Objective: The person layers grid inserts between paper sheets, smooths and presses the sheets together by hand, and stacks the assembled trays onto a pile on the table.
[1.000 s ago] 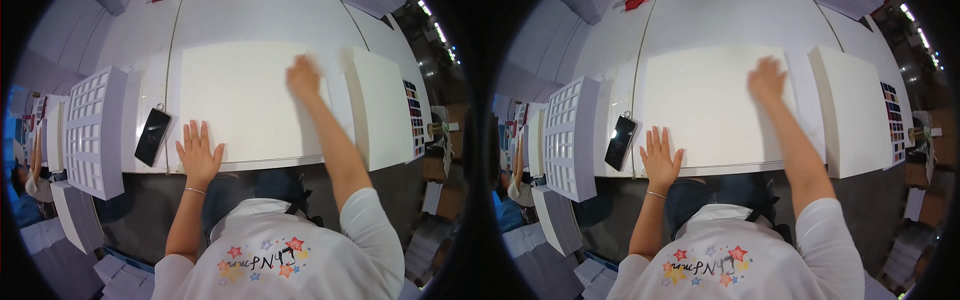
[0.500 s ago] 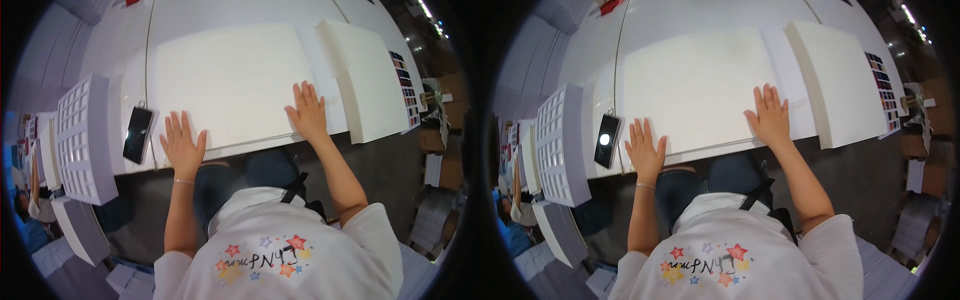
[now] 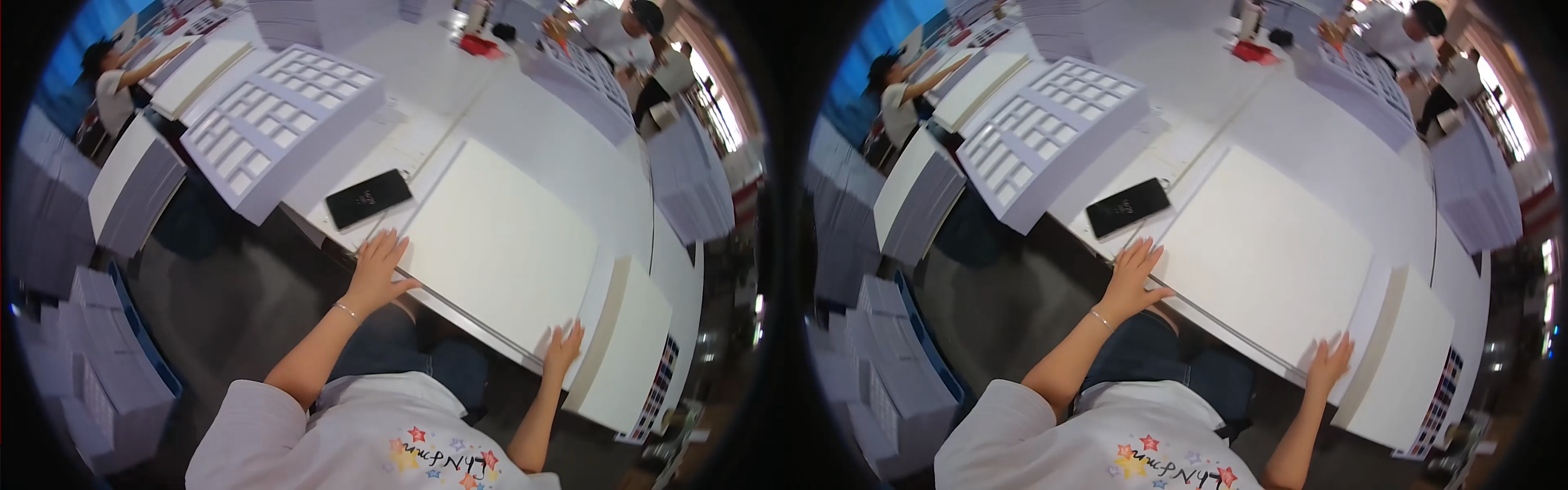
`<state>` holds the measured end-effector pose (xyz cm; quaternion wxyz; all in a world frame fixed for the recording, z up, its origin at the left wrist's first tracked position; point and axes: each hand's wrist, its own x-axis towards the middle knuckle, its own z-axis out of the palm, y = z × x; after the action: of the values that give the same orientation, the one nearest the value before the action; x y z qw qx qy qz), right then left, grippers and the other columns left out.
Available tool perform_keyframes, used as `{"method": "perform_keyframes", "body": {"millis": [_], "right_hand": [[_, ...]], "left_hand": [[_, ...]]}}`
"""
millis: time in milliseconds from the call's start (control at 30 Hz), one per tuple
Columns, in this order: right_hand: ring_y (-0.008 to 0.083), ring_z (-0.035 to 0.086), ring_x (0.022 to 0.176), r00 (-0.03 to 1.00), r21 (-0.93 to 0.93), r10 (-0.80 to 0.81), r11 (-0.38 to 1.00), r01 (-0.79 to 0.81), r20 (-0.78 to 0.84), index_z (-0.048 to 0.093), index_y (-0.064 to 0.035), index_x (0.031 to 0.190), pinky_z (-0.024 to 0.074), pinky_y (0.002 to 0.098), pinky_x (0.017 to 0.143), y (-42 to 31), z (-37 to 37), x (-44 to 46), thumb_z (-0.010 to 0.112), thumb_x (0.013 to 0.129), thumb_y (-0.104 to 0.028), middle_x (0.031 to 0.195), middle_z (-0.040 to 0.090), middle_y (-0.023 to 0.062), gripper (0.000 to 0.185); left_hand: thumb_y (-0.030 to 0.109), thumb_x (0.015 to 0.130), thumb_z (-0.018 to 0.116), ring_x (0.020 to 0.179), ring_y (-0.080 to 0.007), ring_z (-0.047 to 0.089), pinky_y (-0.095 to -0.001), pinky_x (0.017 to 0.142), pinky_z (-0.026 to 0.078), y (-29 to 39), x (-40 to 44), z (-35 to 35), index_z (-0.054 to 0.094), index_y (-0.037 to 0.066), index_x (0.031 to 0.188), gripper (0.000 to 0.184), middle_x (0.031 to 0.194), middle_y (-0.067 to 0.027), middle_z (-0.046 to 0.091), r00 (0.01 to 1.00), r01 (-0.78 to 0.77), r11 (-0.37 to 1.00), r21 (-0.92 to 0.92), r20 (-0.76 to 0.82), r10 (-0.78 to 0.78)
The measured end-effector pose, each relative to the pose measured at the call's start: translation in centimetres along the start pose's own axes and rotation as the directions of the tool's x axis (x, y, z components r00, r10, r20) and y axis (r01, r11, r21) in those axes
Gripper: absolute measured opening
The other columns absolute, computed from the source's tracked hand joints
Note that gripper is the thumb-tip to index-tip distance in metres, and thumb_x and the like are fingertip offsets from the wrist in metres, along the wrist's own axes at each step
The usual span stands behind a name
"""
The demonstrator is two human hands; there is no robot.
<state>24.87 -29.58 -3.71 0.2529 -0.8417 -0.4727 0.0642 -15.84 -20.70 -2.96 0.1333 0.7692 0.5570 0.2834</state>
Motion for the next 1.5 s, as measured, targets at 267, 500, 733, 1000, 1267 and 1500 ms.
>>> {"method": "perform_keyframes", "body": {"millis": [267, 500, 733, 1000, 1267, 1500], "right_hand": [[0.0253, 0.030, 0.130, 0.999, 0.642, 0.030, 0.767, -0.009, -0.023, 0.026, 0.0011, 0.138, 0.0291, 0.0323, 0.103, 3.0, 1.8, -1.4, 0.048, 0.084, -0.001, 0.142, 0.028, 0.0178, 0.058], [0.0344, 0.047, 0.110, 0.960, 0.532, 0.281, 0.811, -0.244, 0.011, 0.038, 0.0056, 0.129, 0.0408, 0.0390, 0.094, -3.6, -1.7, -4.1, 0.044, 0.094, -0.025, 0.124, 0.045, 0.0228, 0.047], [0.0366, 0.051, 0.106, 0.962, 0.161, -0.103, 0.976, 0.147, -0.254, 0.039, 0.0063, 0.128, 0.0421, 0.0393, 0.091, 2.0, 1.3, -4.5, 0.040, 0.095, -0.027, 0.121, 0.048, 0.0263, 0.047], [0.0263, 0.059, 0.091, 0.962, 0.583, 0.247, 0.801, -0.136, -0.115, 0.053, 0.0027, 0.116, 0.0486, 0.0346, 0.076, 0.9, -3.3, 1.1, 0.034, 0.096, -0.030, 0.106, 0.060, 0.0188, 0.043], [0.0078, 0.047, 0.062, 0.916, 0.727, 0.337, 0.682, -0.079, -0.217, 0.059, -0.0077, 0.108, 0.0361, 0.0213, 0.053, 6.9, 1.8, 4.7, 0.039, 0.094, -0.036, 0.073, 0.057, 0.0006, 0.038], [0.0060, 0.042, 0.050, 0.920, 0.734, 0.289, 0.679, -0.003, -0.264, 0.058, -0.0023, 0.103, 0.0304, 0.0185, 0.043, 7.0, 2.2, 4.9, 0.040, 0.095, -0.029, 0.061, 0.052, 0.0005, 0.033]], "left_hand": [[0.026, 0.071, 0.071, 0.115, -0.0273, 0.048, -0.0441, 0.098, 0.033, -1.9, -1.4, 1.8, 0.050, 0.006, 0.122, 0.059, 0.121, -0.0114, 0.053, 0.975, -0.078, 0.986, -0.145, -0.216, 0.045], [0.029, 0.070, 0.072, 0.107, -0.0332, 0.048, -0.0393, 0.098, 0.035, -2.4, -1.5, 2.0, 0.043, 0.008, 0.129, 0.070, 0.115, -0.0160, 0.055, 0.977, 0.027, 0.976, -0.218, -0.199, -0.071], [0.029, 0.073, 0.070, 0.106, -0.0332, 0.049, -0.0393, 0.098, 0.035, -2.2, -1.8, 2.0, 0.038, 0.009, 0.134, 0.071, 0.113, -0.0159, 0.056, 0.979, 0.043, 0.972, -0.231, -0.186, -0.087], [0.022, 0.073, 0.071, 0.102, -0.0301, 0.051, -0.0377, 0.092, 0.039, 1.5, 0.5, -3.3, 0.051, 0.006, 0.118, 0.051, 0.109, -0.0123, 0.057, 0.919, -0.081, 0.962, -0.260, -0.394, -0.029], [0.010, 0.077, 0.063, 0.071, -0.0254, 0.055, -0.0455, 0.076, 0.042, 15.5, 1.1, -22.6, 0.061, 0.007, 0.077, 0.003, 0.075, -0.0062, 0.060, 0.554, -0.813, 0.341, -0.472, -0.808, 0.201], [0.004, 0.073, 0.070, 0.082, -0.0174, 0.056, -0.0487, 0.103, 0.027, 20.2, -1.5, -25.6, 0.069, 0.008, 0.076, 0.006, 0.080, -0.0054, 0.066, 0.678, -0.678, -0.228, -0.699, -0.715, 0.172]]}}
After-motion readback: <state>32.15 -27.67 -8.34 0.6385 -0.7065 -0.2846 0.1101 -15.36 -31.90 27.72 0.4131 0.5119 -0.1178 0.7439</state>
